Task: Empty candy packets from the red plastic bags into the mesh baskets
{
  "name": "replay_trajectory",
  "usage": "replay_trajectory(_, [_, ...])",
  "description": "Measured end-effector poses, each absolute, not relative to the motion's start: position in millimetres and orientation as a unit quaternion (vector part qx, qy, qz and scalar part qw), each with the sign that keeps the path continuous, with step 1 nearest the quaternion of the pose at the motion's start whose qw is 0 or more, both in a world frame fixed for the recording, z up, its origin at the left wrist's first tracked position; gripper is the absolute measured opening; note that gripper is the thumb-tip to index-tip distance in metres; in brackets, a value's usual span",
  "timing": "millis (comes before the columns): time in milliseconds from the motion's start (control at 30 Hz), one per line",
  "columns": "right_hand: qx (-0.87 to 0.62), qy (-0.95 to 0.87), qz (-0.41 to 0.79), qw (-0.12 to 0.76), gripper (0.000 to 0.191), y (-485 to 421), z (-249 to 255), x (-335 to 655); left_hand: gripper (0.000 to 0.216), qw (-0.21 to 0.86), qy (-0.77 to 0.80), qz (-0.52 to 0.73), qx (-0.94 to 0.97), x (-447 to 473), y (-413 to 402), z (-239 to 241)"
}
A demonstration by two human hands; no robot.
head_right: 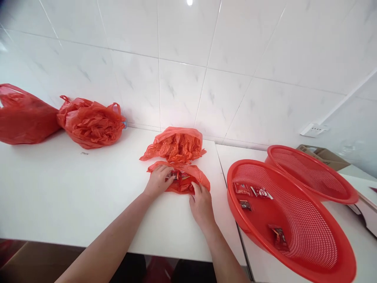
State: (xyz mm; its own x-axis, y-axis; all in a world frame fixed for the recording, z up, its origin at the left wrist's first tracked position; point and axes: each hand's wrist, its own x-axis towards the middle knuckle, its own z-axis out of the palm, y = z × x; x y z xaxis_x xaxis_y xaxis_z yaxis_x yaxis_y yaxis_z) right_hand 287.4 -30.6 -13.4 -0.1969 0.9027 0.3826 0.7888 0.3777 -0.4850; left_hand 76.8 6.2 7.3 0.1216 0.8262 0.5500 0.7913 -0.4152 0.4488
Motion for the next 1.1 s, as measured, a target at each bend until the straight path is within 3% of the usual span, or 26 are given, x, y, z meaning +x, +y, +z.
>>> replay_trajectory(100, [-0.555,-0.764,0.096,0.315,0.053,-42.8,-13.7,291.8,0.038,0.0,0.559,0.33,0.761,73.3,-16.4,4.4])
replay_trajectory(233, [-0.576,-0.73,0.128,0.345,0.061,-54.8,-8.3,293.8,0.015,-0.006,0.569,0.261,0.78,61.7,-43.8,-0.8])
replay_trajectory(300, [-0.588,-0.707,0.152,0.362,0.064,-61.1,-3.6,295.3,0.021,-0.001,0.561,0.259,0.787,56.8,-56.2,-0.9])
replay_trajectory(467, [-0.575,-0.652,0.166,0.466,0.048,-77.6,8.3,307.7,0.01,-0.007,0.545,0.353,0.761,51.4,-83.6,6.7])
replay_trajectory(600, [-0.562,-0.637,0.123,0.513,0.03,-87.3,10.3,322.1,0.035,-0.055,0.614,0.466,0.634,47.0,-88.9,12.2])
replay_trajectory(733, [-0.555,-0.661,0.102,0.494,0.019,-92.1,8.6,327.2,0.059,0.015,0.673,0.491,0.554,41.8,-77.0,11.0])
replay_trajectory(867, [-0.549,-0.7,0.09,0.448,0.025,-88.5,10.9,320.8,0.068,0.101,0.687,0.48,0.536,38.4,-64.3,7.9])
replay_trajectory(1000, [-0.594,-0.724,0.086,0.34,0.046,-73.9,6.9,314.3,0.042,0.134,0.672,0.476,0.551,35.5,-58.1,10.4])
replay_trajectory(1100, [-0.627,-0.721,0.077,0.285,0.045,-61.0,-1.2,314.0,0.027,0.174,0.66,0.482,0.55,33.8,-55.3,17.3])
